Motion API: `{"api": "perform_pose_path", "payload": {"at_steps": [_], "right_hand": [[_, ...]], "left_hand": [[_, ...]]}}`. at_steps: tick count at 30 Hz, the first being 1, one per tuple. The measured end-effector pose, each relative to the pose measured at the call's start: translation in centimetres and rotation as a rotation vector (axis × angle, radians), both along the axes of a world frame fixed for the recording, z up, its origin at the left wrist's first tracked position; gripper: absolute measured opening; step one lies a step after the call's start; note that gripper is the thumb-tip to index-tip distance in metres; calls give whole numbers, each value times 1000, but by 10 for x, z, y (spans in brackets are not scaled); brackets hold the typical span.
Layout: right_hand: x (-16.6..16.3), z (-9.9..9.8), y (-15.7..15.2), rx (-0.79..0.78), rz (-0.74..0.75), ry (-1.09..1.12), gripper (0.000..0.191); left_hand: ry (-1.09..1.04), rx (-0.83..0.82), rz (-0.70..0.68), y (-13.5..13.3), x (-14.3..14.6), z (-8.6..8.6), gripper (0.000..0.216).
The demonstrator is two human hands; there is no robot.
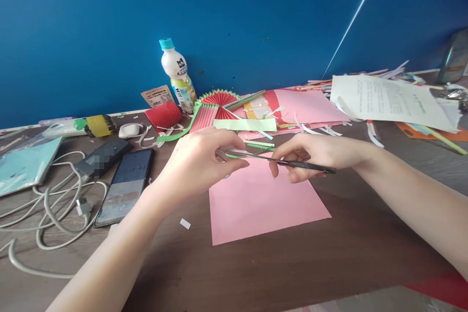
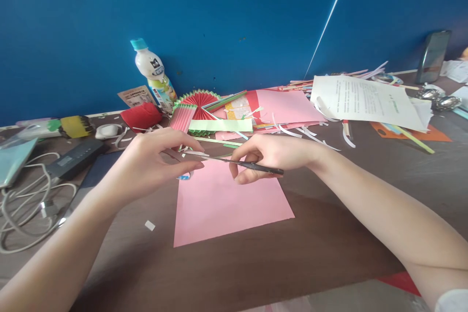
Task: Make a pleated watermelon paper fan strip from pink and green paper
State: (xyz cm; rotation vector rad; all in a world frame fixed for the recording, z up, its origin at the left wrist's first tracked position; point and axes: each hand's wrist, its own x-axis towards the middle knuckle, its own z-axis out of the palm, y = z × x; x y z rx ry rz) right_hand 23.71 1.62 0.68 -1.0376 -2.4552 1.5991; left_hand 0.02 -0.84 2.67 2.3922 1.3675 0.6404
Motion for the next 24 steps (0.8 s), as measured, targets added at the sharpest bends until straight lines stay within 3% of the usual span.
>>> {"api": "perform_pose_path", "payload": {"at_steps": [7, 18, 24], "right_hand": [[0, -2, -1, 20, 5, 22, 28], [0, -1, 0, -14, -10, 49, 21], [0, -1, -2, -23, -4, 60, 26]], "left_hand": [[-54, 65, 4, 1, 2, -5, 7], [-171, -13, 42, -1, 6, -8, 5], [-187, -39, 47, -1, 7, -8, 5]]}}
